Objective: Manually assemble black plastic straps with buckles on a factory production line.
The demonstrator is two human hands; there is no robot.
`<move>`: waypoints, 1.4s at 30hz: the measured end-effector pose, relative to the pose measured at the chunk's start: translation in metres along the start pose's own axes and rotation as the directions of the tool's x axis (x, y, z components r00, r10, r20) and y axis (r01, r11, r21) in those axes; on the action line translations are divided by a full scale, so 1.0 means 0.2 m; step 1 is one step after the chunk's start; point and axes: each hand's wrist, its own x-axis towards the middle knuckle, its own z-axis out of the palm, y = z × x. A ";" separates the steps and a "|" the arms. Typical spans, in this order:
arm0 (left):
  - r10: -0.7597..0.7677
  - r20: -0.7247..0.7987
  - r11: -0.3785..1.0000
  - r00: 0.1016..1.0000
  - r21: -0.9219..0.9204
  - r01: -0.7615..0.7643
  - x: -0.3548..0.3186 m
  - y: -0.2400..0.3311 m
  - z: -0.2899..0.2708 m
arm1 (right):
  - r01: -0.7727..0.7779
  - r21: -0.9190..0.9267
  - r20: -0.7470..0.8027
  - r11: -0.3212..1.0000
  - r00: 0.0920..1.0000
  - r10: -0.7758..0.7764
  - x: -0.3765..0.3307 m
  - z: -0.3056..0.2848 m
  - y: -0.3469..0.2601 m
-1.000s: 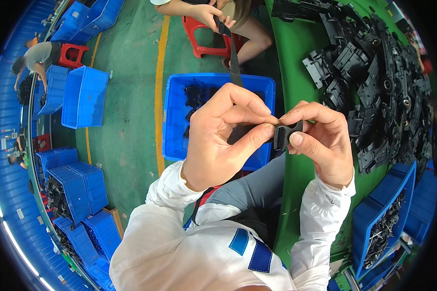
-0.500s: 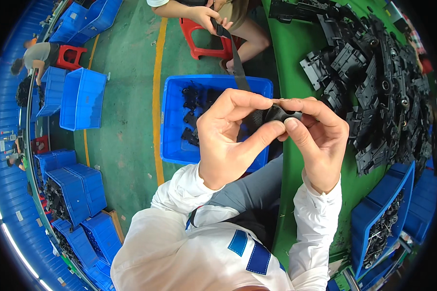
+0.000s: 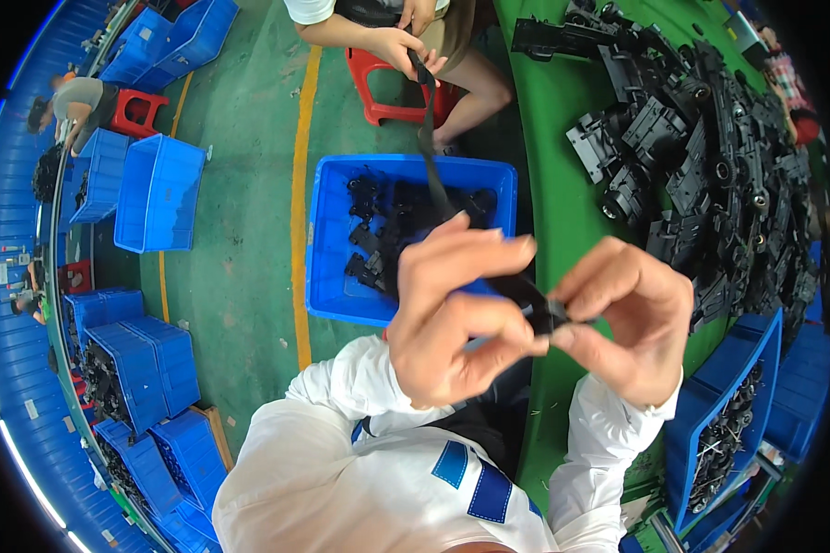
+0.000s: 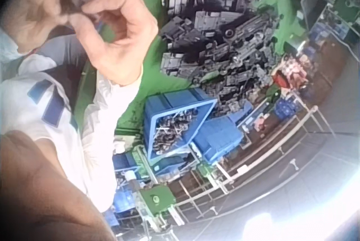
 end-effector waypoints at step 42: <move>-0.412 -0.078 0.670 0.908 -0.701 0.244 -0.16 -0.17 -0.30 | 0.113 -0.153 -0.081 0.982 0.989 -0.126 0.27 0.18 0.71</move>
